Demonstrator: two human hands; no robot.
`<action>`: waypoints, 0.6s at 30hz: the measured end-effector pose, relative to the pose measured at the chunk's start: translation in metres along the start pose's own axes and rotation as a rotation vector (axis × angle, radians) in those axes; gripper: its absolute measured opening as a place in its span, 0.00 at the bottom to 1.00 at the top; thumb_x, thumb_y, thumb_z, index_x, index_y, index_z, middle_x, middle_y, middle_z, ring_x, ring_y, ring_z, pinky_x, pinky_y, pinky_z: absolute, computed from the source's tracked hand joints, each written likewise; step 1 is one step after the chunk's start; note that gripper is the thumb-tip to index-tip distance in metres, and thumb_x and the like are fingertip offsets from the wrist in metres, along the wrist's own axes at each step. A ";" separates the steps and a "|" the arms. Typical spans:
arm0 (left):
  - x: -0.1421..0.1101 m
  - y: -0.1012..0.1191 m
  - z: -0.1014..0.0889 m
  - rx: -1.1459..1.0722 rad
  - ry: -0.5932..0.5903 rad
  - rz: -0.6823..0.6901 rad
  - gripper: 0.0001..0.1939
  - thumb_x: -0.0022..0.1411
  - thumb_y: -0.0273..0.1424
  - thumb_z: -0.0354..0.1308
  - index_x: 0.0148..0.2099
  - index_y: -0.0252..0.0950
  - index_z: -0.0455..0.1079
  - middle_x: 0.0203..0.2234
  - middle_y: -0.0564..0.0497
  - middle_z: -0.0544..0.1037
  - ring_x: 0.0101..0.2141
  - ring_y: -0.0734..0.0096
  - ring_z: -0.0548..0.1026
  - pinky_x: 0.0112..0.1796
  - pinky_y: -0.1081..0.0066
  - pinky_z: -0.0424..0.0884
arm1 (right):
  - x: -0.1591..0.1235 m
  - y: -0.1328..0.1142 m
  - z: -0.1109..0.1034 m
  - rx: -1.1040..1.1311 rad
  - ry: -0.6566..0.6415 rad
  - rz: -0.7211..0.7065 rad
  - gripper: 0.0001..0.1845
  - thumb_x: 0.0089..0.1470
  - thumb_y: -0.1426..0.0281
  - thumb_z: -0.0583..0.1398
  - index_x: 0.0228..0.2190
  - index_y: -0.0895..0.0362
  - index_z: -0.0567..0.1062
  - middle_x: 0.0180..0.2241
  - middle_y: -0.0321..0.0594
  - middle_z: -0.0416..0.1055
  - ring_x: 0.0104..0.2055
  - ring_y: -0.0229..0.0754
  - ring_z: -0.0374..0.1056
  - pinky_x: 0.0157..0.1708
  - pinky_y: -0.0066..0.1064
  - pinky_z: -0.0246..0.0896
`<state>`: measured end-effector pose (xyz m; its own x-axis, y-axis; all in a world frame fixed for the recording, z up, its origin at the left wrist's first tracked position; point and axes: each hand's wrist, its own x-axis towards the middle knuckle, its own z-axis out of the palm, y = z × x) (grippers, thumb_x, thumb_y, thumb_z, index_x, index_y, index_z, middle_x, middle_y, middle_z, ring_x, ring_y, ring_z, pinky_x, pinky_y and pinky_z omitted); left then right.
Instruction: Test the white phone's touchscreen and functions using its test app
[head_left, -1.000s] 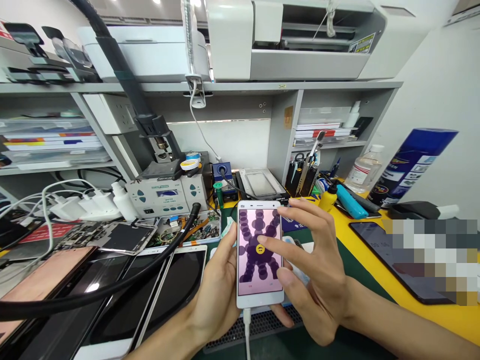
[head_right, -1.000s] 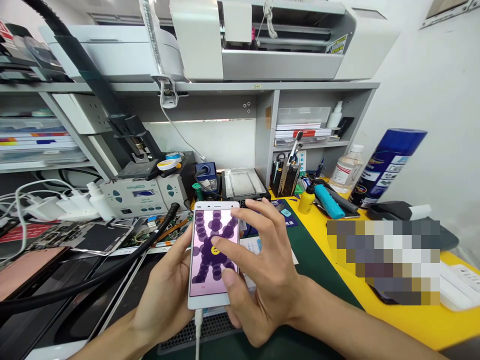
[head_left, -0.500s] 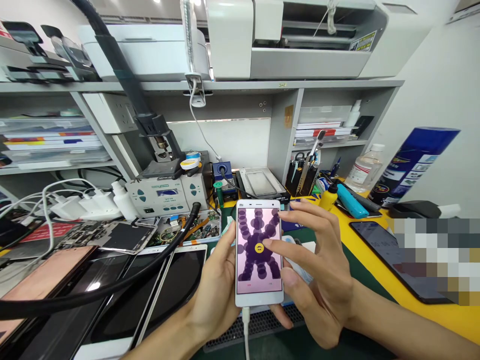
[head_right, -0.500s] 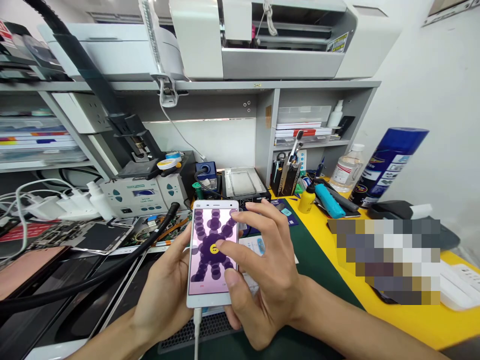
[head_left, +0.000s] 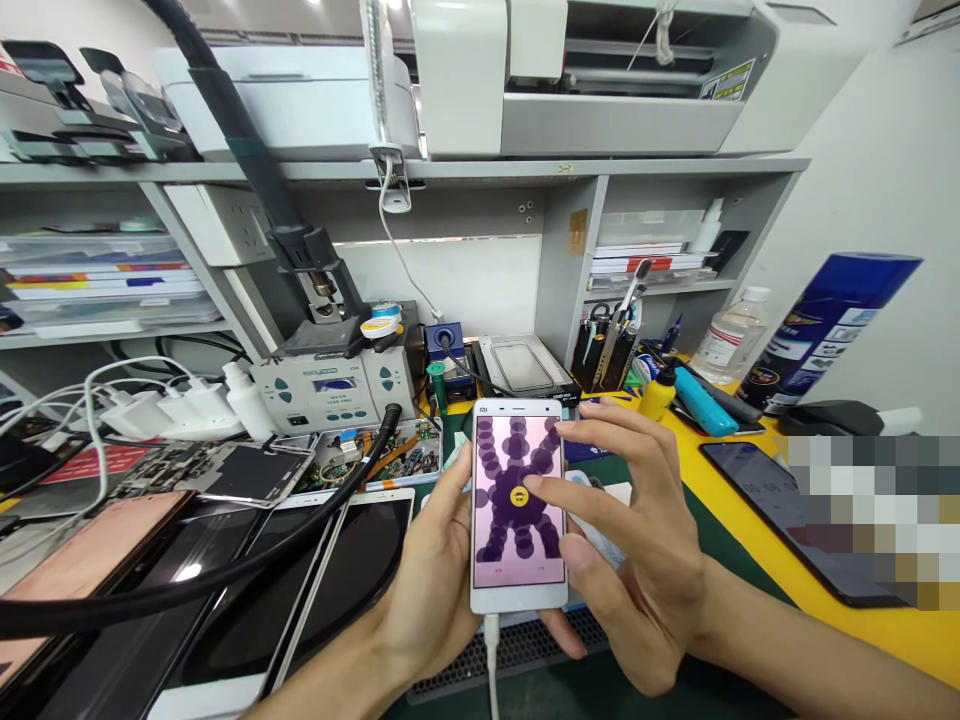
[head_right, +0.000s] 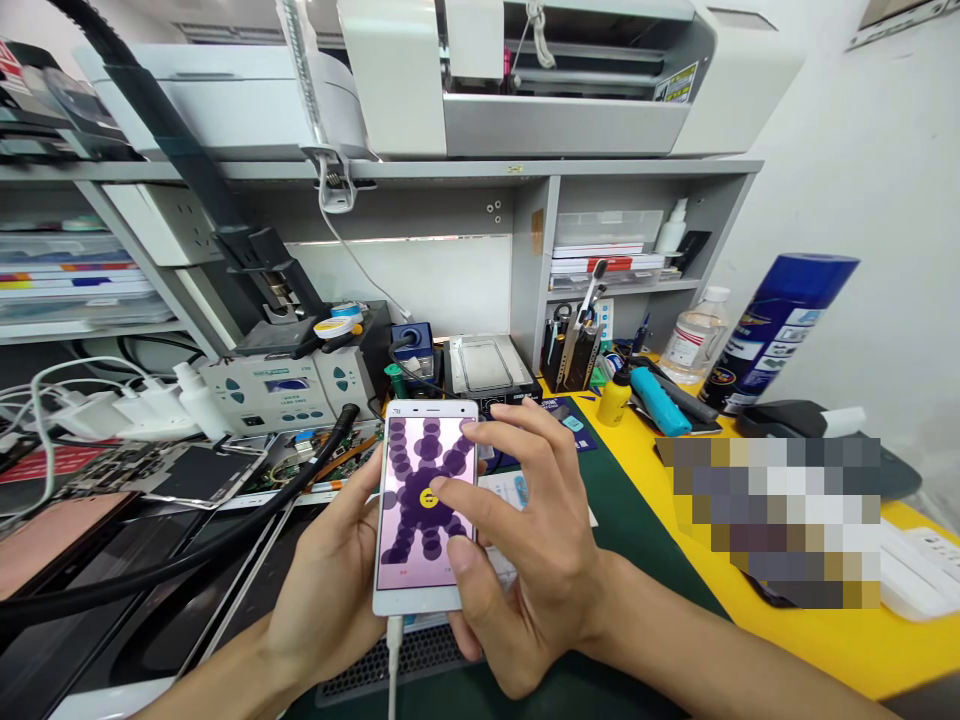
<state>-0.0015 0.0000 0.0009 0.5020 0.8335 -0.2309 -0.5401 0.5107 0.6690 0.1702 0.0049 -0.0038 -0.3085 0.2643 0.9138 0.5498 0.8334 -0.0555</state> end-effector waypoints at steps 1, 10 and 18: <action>0.000 0.000 0.000 0.000 -0.002 0.000 0.31 0.65 0.51 0.49 0.59 0.34 0.68 0.41 0.41 0.81 0.39 0.53 0.80 0.42 0.58 0.74 | 0.000 0.000 0.000 0.000 0.000 0.000 0.18 0.43 0.74 0.56 0.37 0.64 0.79 0.49 0.55 0.65 0.57 0.60 0.60 0.54 0.62 0.56; 0.000 0.000 -0.001 -0.018 0.005 -0.011 0.31 0.65 0.50 0.49 0.59 0.34 0.68 0.40 0.41 0.81 0.40 0.53 0.80 0.41 0.59 0.74 | 0.000 -0.001 0.000 -0.007 0.004 0.013 0.18 0.44 0.74 0.56 0.37 0.63 0.79 0.50 0.54 0.65 0.57 0.60 0.60 0.54 0.62 0.56; -0.001 0.000 0.000 0.000 0.012 0.004 0.30 0.65 0.51 0.49 0.59 0.35 0.69 0.40 0.42 0.82 0.39 0.54 0.80 0.41 0.59 0.74 | 0.000 -0.002 -0.001 -0.006 -0.013 0.002 0.18 0.43 0.74 0.56 0.37 0.63 0.78 0.49 0.54 0.65 0.57 0.59 0.60 0.55 0.61 0.56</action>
<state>-0.0014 -0.0007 0.0013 0.4916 0.8382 -0.2363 -0.5421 0.5068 0.6703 0.1700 0.0032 -0.0033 -0.3175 0.2726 0.9082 0.5549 0.8301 -0.0551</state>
